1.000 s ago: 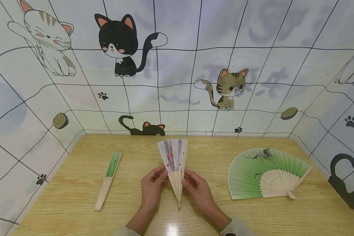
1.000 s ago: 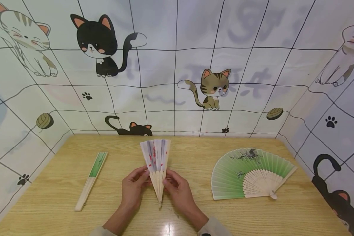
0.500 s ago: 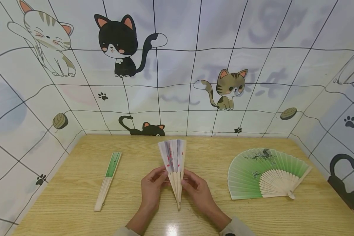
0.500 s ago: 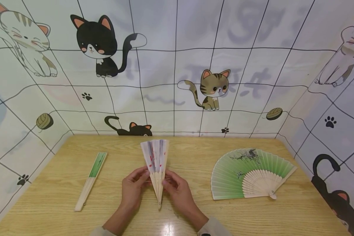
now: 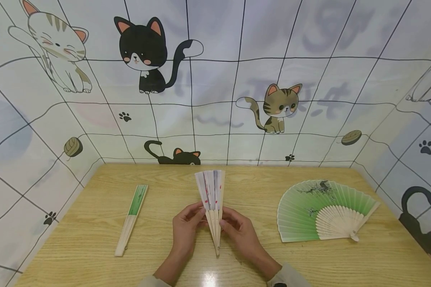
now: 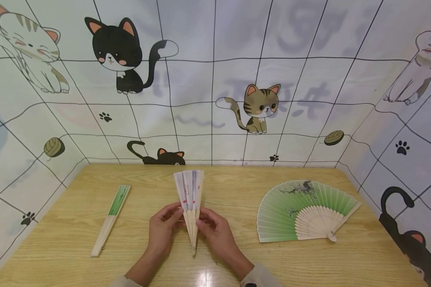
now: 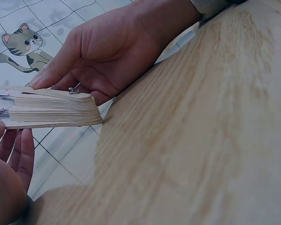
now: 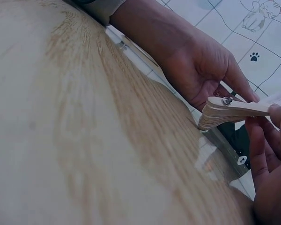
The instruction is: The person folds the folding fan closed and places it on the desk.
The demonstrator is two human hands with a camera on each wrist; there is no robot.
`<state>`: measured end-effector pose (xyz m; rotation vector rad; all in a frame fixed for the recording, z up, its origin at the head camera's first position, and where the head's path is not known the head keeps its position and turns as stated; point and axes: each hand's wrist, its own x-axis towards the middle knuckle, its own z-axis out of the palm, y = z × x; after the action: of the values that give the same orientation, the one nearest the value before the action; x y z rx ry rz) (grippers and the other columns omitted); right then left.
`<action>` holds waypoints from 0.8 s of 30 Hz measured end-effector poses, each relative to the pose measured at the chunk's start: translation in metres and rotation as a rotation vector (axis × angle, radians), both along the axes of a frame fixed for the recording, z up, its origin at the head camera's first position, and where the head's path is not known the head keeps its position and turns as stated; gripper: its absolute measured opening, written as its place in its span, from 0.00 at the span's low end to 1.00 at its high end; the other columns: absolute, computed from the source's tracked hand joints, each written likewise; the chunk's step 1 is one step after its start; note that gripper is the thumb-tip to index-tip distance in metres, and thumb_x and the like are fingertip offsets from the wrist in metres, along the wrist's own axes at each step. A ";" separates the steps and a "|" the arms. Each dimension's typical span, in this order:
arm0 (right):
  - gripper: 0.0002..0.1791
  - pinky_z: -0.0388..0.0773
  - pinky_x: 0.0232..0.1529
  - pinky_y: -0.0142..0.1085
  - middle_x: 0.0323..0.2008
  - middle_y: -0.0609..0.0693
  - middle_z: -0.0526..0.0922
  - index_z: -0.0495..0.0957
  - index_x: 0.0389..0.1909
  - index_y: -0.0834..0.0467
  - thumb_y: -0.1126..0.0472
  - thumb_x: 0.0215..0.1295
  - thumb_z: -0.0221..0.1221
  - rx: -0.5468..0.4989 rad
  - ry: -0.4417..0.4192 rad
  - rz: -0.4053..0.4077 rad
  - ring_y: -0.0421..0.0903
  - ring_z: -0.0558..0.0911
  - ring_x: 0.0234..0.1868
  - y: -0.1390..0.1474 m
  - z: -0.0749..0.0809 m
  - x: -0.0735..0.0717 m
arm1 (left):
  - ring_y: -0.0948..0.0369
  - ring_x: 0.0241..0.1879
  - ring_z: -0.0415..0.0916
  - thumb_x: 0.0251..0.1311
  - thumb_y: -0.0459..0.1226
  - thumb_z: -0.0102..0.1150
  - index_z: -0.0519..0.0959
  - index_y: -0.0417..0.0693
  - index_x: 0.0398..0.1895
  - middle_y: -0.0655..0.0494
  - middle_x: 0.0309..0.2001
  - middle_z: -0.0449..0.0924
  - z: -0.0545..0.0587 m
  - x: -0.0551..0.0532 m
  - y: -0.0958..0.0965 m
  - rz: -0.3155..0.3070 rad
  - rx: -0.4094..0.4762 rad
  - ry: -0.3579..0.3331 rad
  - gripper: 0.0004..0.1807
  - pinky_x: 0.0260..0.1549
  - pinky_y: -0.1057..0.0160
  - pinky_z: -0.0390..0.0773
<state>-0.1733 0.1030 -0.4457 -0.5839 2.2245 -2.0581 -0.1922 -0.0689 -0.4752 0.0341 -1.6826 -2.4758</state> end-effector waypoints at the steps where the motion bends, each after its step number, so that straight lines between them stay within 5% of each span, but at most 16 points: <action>1: 0.19 0.82 0.40 0.42 0.46 0.61 0.80 0.70 0.60 0.68 0.68 0.70 0.54 -0.002 0.000 0.000 0.45 0.79 0.44 0.000 -0.001 -0.001 | 0.57 0.30 0.80 0.58 0.30 0.64 0.79 0.30 0.47 0.46 0.35 0.81 0.000 0.000 0.000 -0.001 0.002 0.004 0.15 0.28 0.59 0.85; 12: 0.20 0.82 0.41 0.42 0.48 0.57 0.80 0.71 0.62 0.59 0.64 0.71 0.53 -0.006 -0.019 0.042 0.45 0.80 0.46 0.004 -0.025 -0.010 | 0.57 0.29 0.80 0.57 0.31 0.65 0.80 0.32 0.46 0.47 0.34 0.82 0.000 0.001 0.000 -0.036 0.013 0.013 0.15 0.27 0.59 0.84; 24: 0.20 0.82 0.43 0.43 0.49 0.61 0.78 0.70 0.61 0.66 0.67 0.70 0.54 0.014 -0.055 0.034 0.53 0.78 0.48 0.000 0.006 0.002 | 0.58 0.30 0.80 0.56 0.33 0.67 0.79 0.33 0.47 0.47 0.34 0.82 0.001 0.001 0.001 -0.076 0.000 0.010 0.17 0.28 0.60 0.84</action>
<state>-0.1716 0.1031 -0.4396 -0.5525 2.1815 -2.0163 -0.1908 -0.0681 -0.4744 -0.0428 -1.7106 -2.5264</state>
